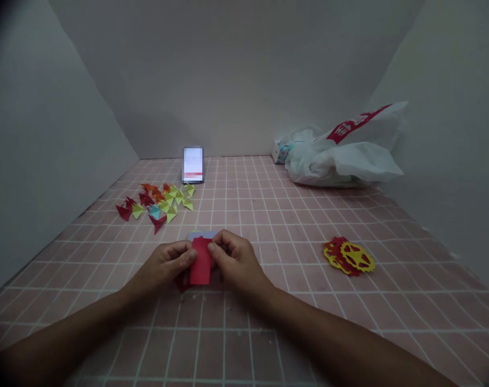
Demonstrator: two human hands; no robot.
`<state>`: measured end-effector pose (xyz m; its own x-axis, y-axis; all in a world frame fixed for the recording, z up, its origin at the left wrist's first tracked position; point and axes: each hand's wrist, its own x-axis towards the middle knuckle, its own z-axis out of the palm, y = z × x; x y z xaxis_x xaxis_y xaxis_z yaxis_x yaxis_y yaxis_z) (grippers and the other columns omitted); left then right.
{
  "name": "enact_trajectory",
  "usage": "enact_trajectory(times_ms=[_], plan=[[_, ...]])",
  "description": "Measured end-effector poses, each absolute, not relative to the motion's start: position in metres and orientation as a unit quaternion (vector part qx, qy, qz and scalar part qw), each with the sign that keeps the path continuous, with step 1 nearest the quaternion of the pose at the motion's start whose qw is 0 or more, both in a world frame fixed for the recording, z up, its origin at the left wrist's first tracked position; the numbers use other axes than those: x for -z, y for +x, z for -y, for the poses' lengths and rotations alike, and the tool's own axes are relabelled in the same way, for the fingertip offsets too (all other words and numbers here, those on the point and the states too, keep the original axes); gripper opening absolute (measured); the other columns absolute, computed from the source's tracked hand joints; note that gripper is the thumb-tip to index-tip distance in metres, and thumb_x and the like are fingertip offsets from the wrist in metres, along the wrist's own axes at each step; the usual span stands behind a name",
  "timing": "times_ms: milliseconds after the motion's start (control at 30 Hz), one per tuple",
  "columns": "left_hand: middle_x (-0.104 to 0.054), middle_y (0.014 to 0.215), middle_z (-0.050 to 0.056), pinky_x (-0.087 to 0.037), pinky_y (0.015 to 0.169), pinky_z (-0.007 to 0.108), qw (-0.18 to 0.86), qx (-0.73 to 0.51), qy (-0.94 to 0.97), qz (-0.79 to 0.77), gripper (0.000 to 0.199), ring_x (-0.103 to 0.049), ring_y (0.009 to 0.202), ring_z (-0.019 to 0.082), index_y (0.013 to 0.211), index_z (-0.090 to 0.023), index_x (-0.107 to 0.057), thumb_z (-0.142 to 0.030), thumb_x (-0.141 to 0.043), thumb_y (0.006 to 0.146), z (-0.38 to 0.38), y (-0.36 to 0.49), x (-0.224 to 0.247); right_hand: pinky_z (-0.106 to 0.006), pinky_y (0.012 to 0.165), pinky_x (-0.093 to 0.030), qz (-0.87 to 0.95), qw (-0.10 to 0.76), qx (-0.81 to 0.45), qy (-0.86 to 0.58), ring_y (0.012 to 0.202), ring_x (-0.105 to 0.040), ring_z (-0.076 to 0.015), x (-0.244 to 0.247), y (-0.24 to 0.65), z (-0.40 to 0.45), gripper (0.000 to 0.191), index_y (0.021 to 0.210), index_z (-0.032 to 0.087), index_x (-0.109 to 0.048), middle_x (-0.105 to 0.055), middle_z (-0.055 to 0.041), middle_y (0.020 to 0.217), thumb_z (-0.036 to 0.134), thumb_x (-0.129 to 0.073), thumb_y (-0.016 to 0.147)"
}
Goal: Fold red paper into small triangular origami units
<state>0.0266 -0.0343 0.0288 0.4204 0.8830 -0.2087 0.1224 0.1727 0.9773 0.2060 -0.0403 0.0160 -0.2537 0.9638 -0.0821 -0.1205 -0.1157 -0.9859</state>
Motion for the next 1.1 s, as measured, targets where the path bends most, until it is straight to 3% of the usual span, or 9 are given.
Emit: enact_trajectory(times_ms=[367,667,900,1100], plan=[[-0.051,0.052,-0.005,-0.031,0.044,0.020,0.595,-0.310,0.571,-0.472,0.035,-0.042,0.044,0.007,0.062,-0.018,-0.049,-0.043,-0.068,0.079,0.0342,0.0284,-0.0280,-0.021,0.046,-0.035,0.470,0.463,-0.624,-0.419,0.047,-0.045,-0.0081,-0.0134,0.2034,0.0444,0.028,0.077,0.020,-0.052,-0.052,0.0057,0.057,0.043,-0.065,0.086],[-0.063,0.076,0.001,-0.043,0.059,0.022,0.616,-0.342,0.576,-0.414,0.028,-0.055,0.064,0.011,0.090,-0.016,-0.061,-0.043,-0.062,0.089,0.0344,0.0277,-0.0252,-0.022,0.047,-0.034,0.493,0.470,-0.601,-0.418,0.049,-0.045,-0.0073,-0.0159,0.2026,0.0437,0.025,0.074,0.019,-0.051,-0.053,0.0055,0.060,0.036,-0.063,0.088],[-0.055,0.068,-0.002,-0.036,0.054,0.022,0.525,-0.347,0.625,-0.463,0.031,-0.045,0.058,0.010,0.076,-0.016,-0.057,-0.042,-0.056,0.093,0.0379,0.0293,-0.0232,-0.021,0.048,-0.036,0.474,0.452,-0.640,-0.401,0.048,-0.049,-0.0072,-0.0141,0.1978,0.0459,0.020,0.071,0.018,-0.053,-0.057,0.0046,0.059,0.030,-0.064,0.083],[-0.051,0.064,-0.004,-0.034,0.051,0.021,0.519,-0.345,0.621,-0.475,0.031,-0.041,0.055,0.009,0.074,-0.017,-0.052,-0.043,-0.060,0.089,0.0362,0.0292,-0.0218,-0.019,0.043,-0.033,0.440,0.436,-0.673,-0.406,0.042,-0.046,-0.0059,-0.0155,0.1984,0.0446,0.018,0.070,0.019,-0.051,-0.056,0.0063,0.055,0.027,-0.065,0.078]])
